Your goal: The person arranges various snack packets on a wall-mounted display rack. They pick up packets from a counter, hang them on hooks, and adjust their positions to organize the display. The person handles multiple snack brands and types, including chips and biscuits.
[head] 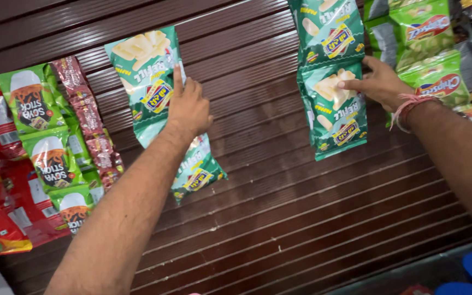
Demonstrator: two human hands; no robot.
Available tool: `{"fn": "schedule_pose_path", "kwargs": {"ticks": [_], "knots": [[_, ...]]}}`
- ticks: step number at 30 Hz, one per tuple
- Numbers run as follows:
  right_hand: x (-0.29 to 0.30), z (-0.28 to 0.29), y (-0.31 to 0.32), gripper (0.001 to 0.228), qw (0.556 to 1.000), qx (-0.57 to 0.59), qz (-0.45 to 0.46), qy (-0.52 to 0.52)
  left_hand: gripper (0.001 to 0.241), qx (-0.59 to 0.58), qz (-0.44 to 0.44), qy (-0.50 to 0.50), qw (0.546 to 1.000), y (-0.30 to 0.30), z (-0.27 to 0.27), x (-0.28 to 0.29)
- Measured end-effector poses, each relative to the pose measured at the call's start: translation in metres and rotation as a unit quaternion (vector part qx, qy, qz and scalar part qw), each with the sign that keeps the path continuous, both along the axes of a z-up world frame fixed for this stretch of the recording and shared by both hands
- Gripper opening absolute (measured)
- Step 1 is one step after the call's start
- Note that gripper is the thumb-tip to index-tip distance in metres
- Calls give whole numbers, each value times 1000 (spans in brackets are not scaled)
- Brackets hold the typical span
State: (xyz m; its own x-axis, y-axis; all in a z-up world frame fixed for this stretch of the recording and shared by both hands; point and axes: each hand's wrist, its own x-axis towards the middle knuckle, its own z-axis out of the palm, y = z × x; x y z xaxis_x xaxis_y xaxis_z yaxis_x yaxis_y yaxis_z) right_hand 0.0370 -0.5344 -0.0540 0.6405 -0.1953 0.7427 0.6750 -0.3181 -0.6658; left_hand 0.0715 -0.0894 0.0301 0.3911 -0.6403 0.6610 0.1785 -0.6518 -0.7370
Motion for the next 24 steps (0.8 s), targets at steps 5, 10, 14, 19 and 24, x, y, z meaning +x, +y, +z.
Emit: {"fn": "schedule_pose_path", "kwargs": {"ticks": [5,10,14,19,24], "knots": [[17,12,50,89,991,25,125,-36,70,-7,78,-20,997,-5,16,-12],[38,15,112,94,981,-11,188,-50,67,-38,142,-3,989,-4,29,-16],[43,17,154,92,969,-55,225,-81,69,-40,131,-38,990,11,33,-15],[42,20,185,93,966,-40,251,-43,66,-50,121,-42,990,22,41,-13],[49,19,204,97,971,-37,231,-41,68,-43,119,-21,992,32,43,-7]]}}
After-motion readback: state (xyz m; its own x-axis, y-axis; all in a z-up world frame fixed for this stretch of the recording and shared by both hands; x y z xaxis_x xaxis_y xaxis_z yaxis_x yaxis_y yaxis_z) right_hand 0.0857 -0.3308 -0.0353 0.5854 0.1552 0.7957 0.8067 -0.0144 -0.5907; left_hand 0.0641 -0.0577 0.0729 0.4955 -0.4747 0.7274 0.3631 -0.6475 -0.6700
